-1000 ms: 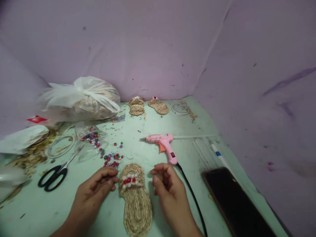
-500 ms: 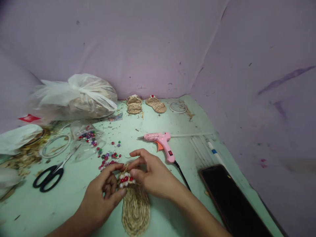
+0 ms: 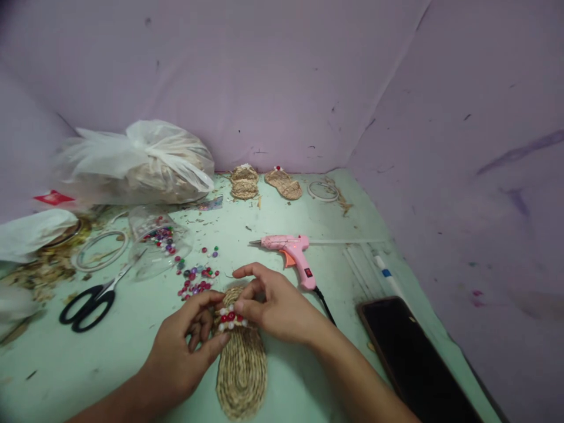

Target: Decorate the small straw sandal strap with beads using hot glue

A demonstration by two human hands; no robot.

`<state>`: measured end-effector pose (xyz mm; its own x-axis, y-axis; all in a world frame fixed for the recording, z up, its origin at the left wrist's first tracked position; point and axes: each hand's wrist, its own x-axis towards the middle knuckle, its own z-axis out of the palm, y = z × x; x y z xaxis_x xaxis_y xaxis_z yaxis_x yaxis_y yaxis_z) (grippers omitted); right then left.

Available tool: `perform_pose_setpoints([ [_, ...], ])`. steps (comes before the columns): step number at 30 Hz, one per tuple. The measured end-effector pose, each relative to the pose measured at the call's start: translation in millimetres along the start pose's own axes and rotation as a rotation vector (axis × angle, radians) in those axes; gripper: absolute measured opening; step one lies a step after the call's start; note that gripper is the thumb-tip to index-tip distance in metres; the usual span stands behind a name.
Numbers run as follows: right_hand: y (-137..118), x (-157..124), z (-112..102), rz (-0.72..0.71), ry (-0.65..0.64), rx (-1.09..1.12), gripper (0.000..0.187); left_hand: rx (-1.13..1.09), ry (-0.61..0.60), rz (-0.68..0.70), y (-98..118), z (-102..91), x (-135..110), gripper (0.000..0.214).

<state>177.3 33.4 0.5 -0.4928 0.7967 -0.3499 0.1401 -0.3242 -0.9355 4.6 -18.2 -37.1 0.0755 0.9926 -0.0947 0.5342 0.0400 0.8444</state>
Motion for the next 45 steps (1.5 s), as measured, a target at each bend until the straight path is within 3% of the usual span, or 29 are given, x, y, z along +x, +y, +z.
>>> perform_pose_setpoints([
  [13,4.7,2.2,2.8,-0.041,0.063,0.01,0.029,0.027,-0.017,-0.025,0.4,-0.4,0.2,0.035],
  [22,4.7,1.9,-7.2,-0.108,0.104,0.037,0.037,0.001,-0.042,-0.032,0.0,-0.7,1.8,0.035],
  [30,3.1,2.1,-3.9,-0.007,0.043,-0.08,0.035,0.006,-0.029,-0.028,-0.4,-1.3,0.0,0.034],
  [45,4.7,3.8,-2.5,-0.023,0.03,-0.045,0.033,0.024,-0.014,0.032,-6.9,1.6,0.4,0.036],
])
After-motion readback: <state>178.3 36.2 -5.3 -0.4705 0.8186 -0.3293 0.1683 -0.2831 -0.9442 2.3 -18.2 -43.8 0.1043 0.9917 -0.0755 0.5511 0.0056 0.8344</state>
